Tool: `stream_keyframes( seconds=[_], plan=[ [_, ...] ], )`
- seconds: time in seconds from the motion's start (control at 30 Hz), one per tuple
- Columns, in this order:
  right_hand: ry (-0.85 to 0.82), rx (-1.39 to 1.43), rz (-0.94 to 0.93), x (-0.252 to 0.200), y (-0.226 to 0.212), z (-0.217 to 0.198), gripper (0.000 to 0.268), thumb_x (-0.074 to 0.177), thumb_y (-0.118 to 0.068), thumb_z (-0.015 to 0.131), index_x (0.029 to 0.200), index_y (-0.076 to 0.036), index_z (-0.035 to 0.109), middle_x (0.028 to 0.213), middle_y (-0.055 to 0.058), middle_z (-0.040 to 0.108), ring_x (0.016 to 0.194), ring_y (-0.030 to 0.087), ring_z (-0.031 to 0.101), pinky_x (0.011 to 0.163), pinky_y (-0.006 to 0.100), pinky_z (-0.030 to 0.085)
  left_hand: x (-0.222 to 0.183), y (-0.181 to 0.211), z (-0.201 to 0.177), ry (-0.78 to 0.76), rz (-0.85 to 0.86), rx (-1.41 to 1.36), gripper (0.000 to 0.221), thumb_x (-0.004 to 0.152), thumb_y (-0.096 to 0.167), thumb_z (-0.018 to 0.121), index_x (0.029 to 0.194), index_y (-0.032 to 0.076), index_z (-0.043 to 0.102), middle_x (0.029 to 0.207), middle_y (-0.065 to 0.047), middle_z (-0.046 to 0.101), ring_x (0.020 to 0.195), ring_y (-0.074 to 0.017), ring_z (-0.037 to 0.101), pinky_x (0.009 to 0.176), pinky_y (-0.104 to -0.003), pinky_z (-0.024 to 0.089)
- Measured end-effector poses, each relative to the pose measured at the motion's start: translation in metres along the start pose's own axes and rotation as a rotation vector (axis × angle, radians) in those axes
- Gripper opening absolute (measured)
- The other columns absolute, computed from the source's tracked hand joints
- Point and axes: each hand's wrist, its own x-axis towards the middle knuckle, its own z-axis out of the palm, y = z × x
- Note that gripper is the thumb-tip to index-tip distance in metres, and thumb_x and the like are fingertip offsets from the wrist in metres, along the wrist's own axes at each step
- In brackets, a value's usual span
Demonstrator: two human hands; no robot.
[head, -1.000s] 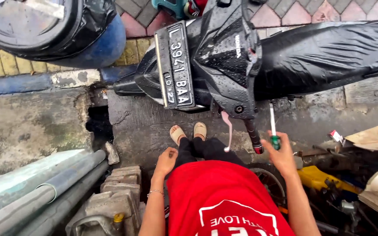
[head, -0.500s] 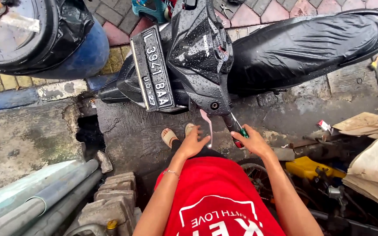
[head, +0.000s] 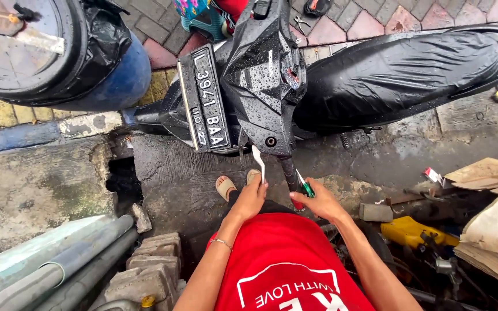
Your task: Using a screwdriver to disassemble and work on the front assembly and fairing of a motorcycle.
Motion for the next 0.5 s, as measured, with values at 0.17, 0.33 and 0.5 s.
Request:
stream_keyframes(
  seconds=[0.17,0.33,0.5],
  plan=[
    [-0.06,0.138,-0.004,0.005,-0.01,0.018,0.084,0.085,-0.031,0.084,0.149,0.006,0.044,0.086,0.021,0.069,0.05,0.015,0.053,0.036,0.026,0.039,-0.015,0.019,-0.036,0.037,-0.097,0.16,0.027,0.109,0.031,0.038,0.116,0.008,0.05,0.103,-0.027,0.073,0.104,-0.0499,0.068,0.088,-0.058,0.052],
    [-0.166,0.435,-0.09,-0.004,-0.043,0.03,0.039,0.084,-0.019,0.084,0.111,0.002,0.065,0.069,0.019,0.069,0.038,0.009,0.044,0.029,0.02,0.034,-0.025,0.051,-0.068,0.172,-0.076,0.239,0.026,0.11,0.025,0.033,0.109,0.007,0.051,0.091,-0.028,0.072,0.091,-0.0439,0.073,0.079,-0.052,0.055],
    [-0.165,0.534,-0.04,0.011,-0.042,0.046,0.078,0.084,-0.019,0.085,0.146,0.007,0.045,0.068,0.01,0.056,0.04,0.007,0.041,0.031,0.021,0.036,-0.024,0.061,-0.092,0.194,-0.081,0.268,0.024,0.11,0.024,0.033,0.109,0.009,0.052,0.088,-0.026,0.072,0.086,-0.0408,0.074,0.073,-0.049,0.057]
  ],
)
